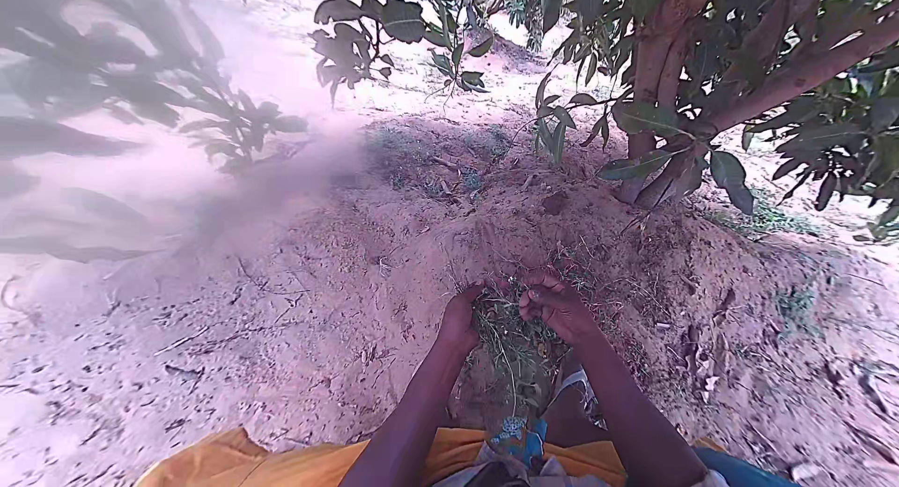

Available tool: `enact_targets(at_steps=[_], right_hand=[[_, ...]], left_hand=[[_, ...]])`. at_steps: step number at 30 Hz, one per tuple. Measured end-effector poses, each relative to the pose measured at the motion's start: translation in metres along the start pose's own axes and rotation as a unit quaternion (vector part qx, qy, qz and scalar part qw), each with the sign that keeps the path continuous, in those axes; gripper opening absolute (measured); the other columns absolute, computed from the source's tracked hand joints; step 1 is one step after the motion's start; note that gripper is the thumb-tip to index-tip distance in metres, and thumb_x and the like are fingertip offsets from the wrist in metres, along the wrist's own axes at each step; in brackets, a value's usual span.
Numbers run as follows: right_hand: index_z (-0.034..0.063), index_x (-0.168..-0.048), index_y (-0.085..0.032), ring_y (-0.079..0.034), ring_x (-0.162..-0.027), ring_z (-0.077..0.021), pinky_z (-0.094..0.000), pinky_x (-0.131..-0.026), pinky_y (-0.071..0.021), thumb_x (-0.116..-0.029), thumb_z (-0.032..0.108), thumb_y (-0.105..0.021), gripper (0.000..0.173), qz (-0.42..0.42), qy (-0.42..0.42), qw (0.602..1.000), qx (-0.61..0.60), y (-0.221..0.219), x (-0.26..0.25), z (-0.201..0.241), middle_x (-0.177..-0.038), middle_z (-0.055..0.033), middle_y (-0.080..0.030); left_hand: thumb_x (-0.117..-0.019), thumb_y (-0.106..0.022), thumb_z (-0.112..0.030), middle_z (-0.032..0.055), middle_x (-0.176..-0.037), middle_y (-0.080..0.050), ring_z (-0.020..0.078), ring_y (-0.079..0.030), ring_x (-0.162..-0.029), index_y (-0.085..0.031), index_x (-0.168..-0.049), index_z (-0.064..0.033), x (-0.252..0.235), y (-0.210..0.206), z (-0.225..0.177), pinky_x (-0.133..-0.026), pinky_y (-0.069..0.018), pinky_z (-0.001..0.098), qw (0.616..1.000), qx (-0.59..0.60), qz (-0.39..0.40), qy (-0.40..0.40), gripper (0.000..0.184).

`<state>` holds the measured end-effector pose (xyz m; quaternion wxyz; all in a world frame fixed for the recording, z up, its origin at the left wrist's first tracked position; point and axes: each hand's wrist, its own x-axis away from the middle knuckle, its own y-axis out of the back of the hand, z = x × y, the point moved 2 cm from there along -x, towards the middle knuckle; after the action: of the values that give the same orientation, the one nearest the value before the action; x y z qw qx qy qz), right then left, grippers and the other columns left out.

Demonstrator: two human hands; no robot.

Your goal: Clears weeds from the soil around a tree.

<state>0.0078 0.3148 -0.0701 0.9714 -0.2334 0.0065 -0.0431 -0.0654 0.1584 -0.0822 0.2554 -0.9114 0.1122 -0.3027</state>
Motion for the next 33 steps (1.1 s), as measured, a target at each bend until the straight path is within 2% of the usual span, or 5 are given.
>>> enact_targets(at_steps=[17, 21, 26, 31, 33], right_hand=[[-0.0048, -0.109, -0.06, -0.068, -0.067, -0.011, -0.0249, -0.066, -0.0581, -0.1033, -0.005, -0.045, 0.016, -0.173, -0.068, 0.977, 0.107, 0.036, -0.009, -0.026, -0.085, -0.0065, -0.071], [-0.0095, -0.122, -0.06, -0.065, -0.077, -0.0121, -0.0264, -0.074, -0.0549, -0.1053, 0.001, -0.048, 0.023, -0.237, -0.154, 0.906, 0.316, 0.088, -0.002, -0.048, -0.1, -0.0153, -0.069], [-0.0049, -0.133, -0.059, -0.065, -0.112, -0.0263, -0.0409, -0.098, -0.0506, -0.1076, 0.01, -0.045, 0.032, 0.024, -0.283, 0.787, 0.547, 0.073, 0.0, -0.09, -0.127, -0.0225, -0.064], [0.0053, -0.161, -0.032, -0.028, -0.15, -0.0476, -0.0656, -0.118, -0.0263, -0.1013, 0.008, -0.052, 0.062, 0.066, -0.358, 0.608, 0.706, 0.051, 0.02, -0.139, -0.167, -0.0252, -0.021], [0.0029, -0.154, -0.042, -0.043, -0.143, -0.0446, -0.0622, -0.111, -0.0372, -0.1047, 0.012, -0.047, 0.051, 0.057, -0.352, 0.613, 0.705, 0.046, 0.019, -0.131, -0.159, -0.0241, -0.038]], left_hand=[[-0.1085, -0.045, -0.014, -0.0059, -0.067, -0.057, 0.001, -0.05, -0.052, -0.067, -0.103, -0.0067, 0.003, 0.019, -0.044, -0.049, -0.0434, 0.0141, 0.976, -0.137, -0.032, -0.168, 0.024], [-0.1049, -0.052, -0.016, -0.0155, -0.067, -0.053, -0.0045, -0.048, -0.054, -0.063, -0.098, -0.019, 0.011, 0.039, -0.083, -0.053, -0.0428, 0.0119, 0.921, -0.199, -0.128, -0.311, 0.013], [-0.1056, -0.05, -0.015, -0.0161, -0.069, -0.053, -0.0031, -0.051, -0.056, -0.059, -0.099, -0.0202, 0.015, 0.036, -0.088, -0.058, -0.0472, 0.0141, 0.908, -0.194, -0.13, -0.347, 0.013], [-0.1065, -0.049, -0.016, -0.0162, -0.067, -0.054, -0.0037, -0.052, -0.056, -0.064, -0.098, -0.018, 0.008, 0.032, -0.073, -0.059, -0.0479, 0.0133, 0.917, -0.216, -0.09, -0.321, 0.017], [-0.1056, -0.05, -0.016, -0.0162, -0.063, -0.051, -0.0036, -0.049, -0.053, -0.064, -0.095, -0.0187, 0.006, 0.033, -0.073, -0.057, -0.0458, 0.0133, 0.921, -0.23, -0.083, -0.304, 0.018]])
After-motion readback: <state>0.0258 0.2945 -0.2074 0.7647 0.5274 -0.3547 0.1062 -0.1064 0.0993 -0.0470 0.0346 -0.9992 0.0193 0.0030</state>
